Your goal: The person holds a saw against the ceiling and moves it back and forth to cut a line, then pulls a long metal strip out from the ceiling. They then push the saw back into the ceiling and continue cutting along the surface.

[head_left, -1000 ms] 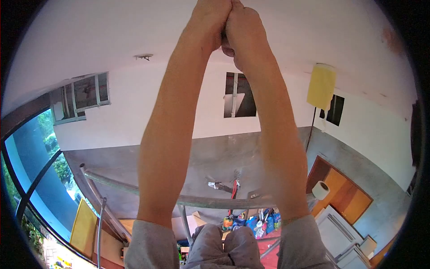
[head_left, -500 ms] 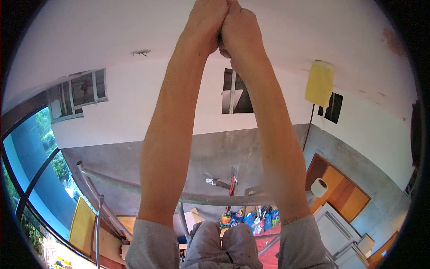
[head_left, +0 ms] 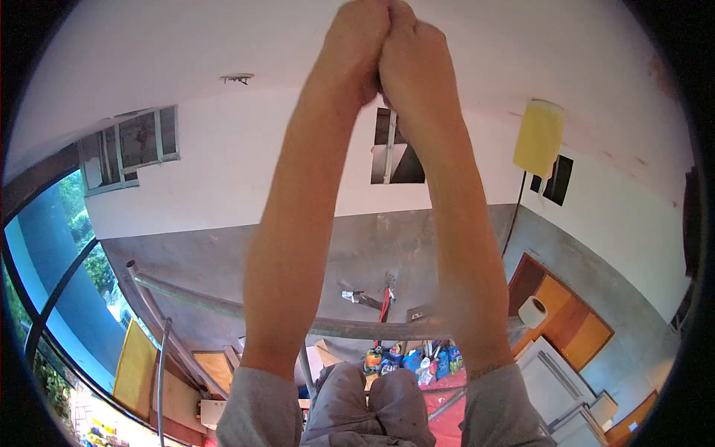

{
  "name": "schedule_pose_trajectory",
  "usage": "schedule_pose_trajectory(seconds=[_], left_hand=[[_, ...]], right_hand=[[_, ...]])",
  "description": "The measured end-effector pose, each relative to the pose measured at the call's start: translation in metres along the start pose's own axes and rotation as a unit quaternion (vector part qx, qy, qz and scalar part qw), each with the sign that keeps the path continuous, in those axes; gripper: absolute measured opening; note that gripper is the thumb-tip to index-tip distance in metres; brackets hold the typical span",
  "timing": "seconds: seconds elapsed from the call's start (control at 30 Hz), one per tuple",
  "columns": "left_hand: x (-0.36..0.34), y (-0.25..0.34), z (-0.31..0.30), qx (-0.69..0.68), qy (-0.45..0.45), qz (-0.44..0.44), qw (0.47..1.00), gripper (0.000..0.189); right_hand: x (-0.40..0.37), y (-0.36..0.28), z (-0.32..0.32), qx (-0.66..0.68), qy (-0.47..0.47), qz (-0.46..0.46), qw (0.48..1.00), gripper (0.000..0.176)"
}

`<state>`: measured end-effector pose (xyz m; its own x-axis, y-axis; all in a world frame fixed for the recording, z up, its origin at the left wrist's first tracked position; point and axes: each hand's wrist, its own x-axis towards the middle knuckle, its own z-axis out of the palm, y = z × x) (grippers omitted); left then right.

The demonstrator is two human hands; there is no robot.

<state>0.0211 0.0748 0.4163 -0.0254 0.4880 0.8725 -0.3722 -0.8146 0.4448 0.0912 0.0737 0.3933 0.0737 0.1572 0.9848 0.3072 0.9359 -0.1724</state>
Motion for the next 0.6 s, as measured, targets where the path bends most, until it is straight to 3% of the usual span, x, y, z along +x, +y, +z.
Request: schedule_pose_trajectory(seconds=[0.1, 0.2, 0.33, 0.43, 0.53, 0.6], left_hand=[[-0.019, -0.006, 0.0, -0.007, 0.038, -0.09, 0.995, 0.041], [0.013, -0.021, -0.023, -0.041, -0.095, 0.007, 0.995, 0.041], [0.029, -0.007, -0.011, -0.035, -0.036, -0.009, 0.999, 0.04], [0.007, -0.003, -0.006, -0.02, -0.004, -0.027, 0.999, 0.041], [-0.019, -0.002, 0.0, 0.047, 0.045, -0.031, 0.997, 0.045], [-0.02, -0.009, -0.004, 0.103, 0.049, 0.005, 0.993, 0.049]], right_hand=[[-0.022, 0.001, -0.004, -0.012, 0.007, -0.011, 1.0, 0.047], [-0.008, -0.004, 0.002, -0.04, 0.002, -0.017, 0.999, 0.048], [0.035, 0.031, 0.02, -0.097, 0.067, -0.066, 0.991, 0.052], [0.001, -0.018, -0.006, 0.014, -0.063, 0.135, 0.989, 0.05], [-0.028, 0.003, -0.007, -0.004, -0.019, 0.025, 1.0, 0.054], [-0.026, 0.007, -0.004, 0.063, -0.031, 0.041, 0.997, 0.057]])
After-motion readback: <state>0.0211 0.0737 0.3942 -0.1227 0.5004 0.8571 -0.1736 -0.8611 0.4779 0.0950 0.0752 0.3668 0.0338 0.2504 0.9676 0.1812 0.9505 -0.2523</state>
